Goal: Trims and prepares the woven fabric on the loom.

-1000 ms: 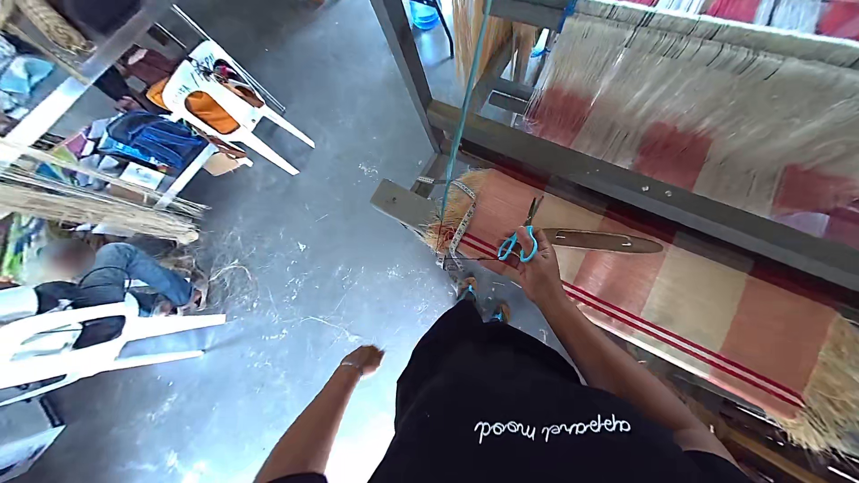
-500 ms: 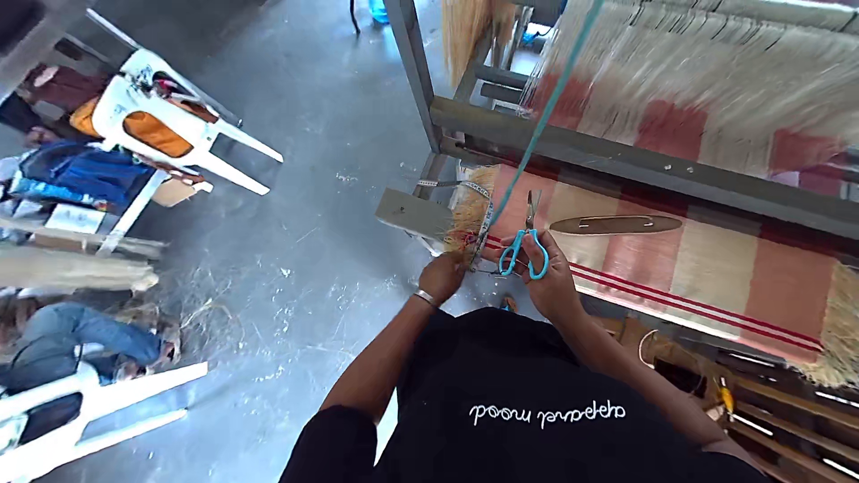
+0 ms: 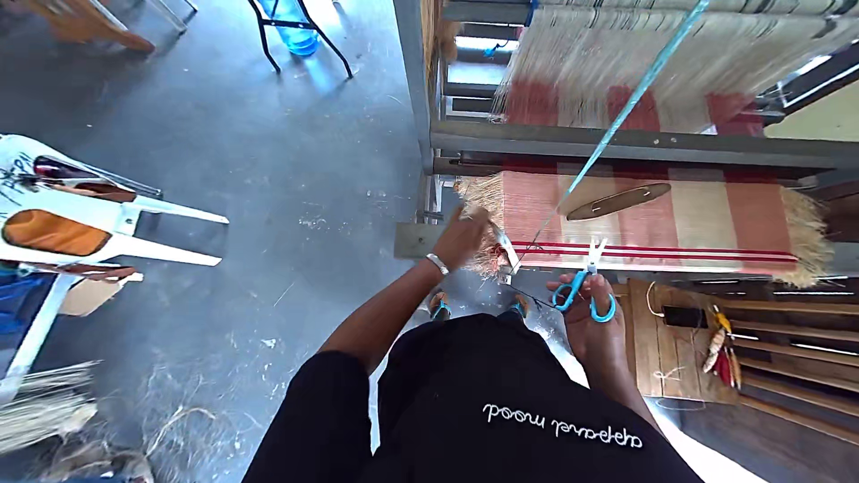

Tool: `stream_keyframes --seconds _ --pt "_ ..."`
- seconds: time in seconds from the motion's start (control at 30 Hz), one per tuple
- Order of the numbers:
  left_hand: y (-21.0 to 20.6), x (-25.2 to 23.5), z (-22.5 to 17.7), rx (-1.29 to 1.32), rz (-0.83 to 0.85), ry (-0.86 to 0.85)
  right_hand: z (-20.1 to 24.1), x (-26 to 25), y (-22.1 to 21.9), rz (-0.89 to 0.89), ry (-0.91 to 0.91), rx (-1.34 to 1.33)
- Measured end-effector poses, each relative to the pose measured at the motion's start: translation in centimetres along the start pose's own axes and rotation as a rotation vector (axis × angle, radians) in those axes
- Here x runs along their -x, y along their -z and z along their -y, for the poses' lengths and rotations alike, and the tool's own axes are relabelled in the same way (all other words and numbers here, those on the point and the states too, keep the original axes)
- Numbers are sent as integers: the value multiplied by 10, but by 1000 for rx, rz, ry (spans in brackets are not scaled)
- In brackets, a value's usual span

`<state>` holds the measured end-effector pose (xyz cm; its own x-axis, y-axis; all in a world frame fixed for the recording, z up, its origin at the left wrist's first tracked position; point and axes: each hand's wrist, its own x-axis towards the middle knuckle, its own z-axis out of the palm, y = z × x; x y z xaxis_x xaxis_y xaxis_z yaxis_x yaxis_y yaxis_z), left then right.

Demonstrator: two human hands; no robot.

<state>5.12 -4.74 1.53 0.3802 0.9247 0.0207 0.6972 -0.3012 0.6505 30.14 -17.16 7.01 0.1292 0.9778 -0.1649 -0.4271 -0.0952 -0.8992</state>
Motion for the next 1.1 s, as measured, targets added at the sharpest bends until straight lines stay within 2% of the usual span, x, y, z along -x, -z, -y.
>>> stream_keyframes --seconds 0.03,0.1,0.2,0.27,0.37,0.43,0.47,0.5,0.57,0.63,0.67,0.77,0.87,0.97,1.1 --pt "25 13 14 200 -146 117 -5 2 -2 -36 -50 17" --pt "80 50 48 492 -553 273 -13 2 -15 -60 -233 109" --pt "165 142 102 618 -1080 355 -31 -15 -51 99 -491 150" --pt "203 216 122 695 -1435 414 -44 -36 -87 254 -551 140" --pt "218 321 131 758 -1908 365 -62 -74 -154 520 -582 162" --pt "204 368 118 706 -2051 356 -88 -106 -194 666 -623 178" --pt "196 380 109 663 -2078 389 -105 -123 -210 686 -631 228" --pt "185 387 100 635 -2062 462 -121 -140 -225 674 -613 362" --pt "165 388 80 574 -1965 653 -148 -173 -244 606 -484 802" --pt "145 378 70 537 -1878 820 -168 -199 -254 520 -454 989" --pt "134 371 69 534 -1845 863 -176 -206 -257 470 -497 952" --pt "102 347 67 593 -1709 904 -184 -209 -267 310 -707 530" --pt "77 313 58 675 -1446 869 -188 -215 -275 270 -743 317" --pt "64 282 63 723 -1122 735 -172 -199 -285 405 -723 269" --pt "60 213 77 813 -752 654 -187 -152 -278 572 -801 256"
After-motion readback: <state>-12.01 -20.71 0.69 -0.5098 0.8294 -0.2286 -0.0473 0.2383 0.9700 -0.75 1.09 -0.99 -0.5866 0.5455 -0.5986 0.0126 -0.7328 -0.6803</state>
